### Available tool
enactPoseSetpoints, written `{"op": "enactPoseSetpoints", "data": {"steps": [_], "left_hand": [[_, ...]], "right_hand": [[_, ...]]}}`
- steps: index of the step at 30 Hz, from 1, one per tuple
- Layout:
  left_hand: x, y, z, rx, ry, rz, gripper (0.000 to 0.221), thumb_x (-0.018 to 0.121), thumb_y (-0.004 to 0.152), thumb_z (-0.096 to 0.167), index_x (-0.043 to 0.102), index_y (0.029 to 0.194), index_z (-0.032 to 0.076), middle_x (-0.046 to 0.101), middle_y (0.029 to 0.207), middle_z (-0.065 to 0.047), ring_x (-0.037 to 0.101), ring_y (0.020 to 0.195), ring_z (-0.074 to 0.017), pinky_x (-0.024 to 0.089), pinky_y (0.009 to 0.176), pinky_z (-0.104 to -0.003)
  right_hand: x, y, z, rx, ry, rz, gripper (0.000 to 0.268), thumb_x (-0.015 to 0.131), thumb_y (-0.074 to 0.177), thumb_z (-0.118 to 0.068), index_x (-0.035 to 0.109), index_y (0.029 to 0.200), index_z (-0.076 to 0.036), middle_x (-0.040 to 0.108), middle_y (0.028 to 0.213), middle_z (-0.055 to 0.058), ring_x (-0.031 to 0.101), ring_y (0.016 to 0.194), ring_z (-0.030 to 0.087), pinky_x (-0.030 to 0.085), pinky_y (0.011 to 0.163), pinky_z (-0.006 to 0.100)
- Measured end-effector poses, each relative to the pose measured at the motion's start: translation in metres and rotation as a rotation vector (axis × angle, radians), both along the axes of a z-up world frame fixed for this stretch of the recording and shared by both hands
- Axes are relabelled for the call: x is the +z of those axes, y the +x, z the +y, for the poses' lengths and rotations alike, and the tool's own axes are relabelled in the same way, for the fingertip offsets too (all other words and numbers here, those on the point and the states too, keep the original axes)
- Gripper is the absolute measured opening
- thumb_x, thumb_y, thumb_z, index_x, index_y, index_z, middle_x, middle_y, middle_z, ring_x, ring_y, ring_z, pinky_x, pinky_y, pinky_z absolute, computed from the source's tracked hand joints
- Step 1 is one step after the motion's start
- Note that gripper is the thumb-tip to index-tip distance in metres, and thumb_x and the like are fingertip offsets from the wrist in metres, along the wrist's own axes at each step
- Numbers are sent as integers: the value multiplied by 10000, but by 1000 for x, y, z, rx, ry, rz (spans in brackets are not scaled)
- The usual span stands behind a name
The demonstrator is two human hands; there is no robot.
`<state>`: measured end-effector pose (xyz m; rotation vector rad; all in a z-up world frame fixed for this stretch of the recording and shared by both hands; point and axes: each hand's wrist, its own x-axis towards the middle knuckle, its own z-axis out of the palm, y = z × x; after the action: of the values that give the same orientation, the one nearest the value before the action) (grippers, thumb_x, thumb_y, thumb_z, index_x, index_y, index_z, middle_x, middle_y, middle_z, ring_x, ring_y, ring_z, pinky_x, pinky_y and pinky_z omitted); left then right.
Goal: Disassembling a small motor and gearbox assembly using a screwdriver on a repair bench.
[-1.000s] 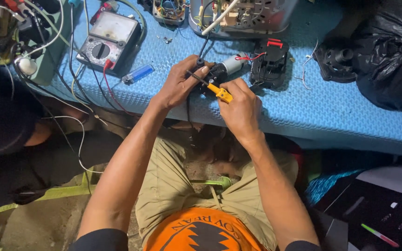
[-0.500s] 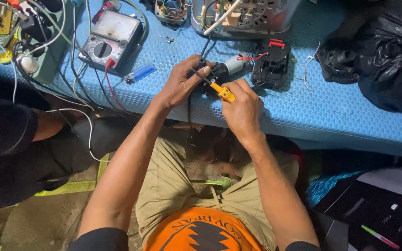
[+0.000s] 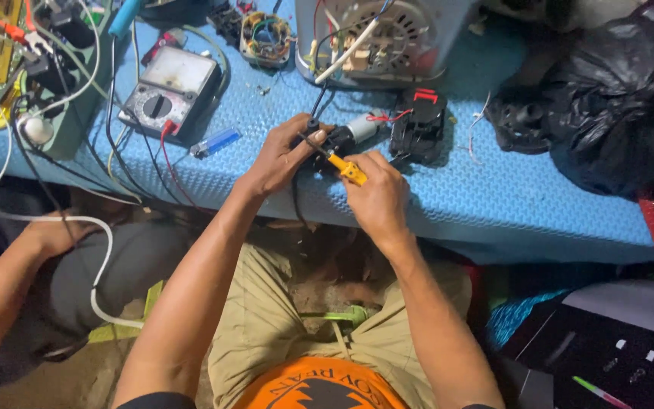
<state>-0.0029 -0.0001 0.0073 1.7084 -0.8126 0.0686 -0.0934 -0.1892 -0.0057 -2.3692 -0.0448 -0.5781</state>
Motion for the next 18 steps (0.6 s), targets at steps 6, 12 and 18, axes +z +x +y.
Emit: {"op": "enactPoseSetpoints", "data": {"steps": [6, 12, 18], "left_hand": [[-6, 3, 1, -6, 14, -1, 266, 575, 1093, 312, 692, 1111, 74, 647, 993, -198, 657, 919, -427, 493, 878, -533], [-4, 3, 0, -22, 26, 37, 285, 567, 1095, 321, 710, 1156, 82, 657, 1020, -165, 664, 970, -335, 500, 932, -483], [0, 1, 0, -20, 59, 54, 303, 569, 1091, 312, 701, 1198, 61, 662, 1059, -186, 668, 1013, -347, 496, 956, -492]], "right_hand": [[-8, 3, 0, -28, -15, 27, 260, 809, 780, -98, 749, 999, -223, 697, 922, 8, 736, 839, 350, 593, 746, 465], [3, 3, 1, -30, 18, 94, 281, 830, 778, -92, 747, 1026, -194, 707, 964, 14, 750, 866, 314, 601, 773, 414], [5, 0, 3, -39, 53, 67, 307, 820, 762, -120, 743, 1053, -176, 716, 990, 32, 746, 882, 359, 608, 767, 475]]}}
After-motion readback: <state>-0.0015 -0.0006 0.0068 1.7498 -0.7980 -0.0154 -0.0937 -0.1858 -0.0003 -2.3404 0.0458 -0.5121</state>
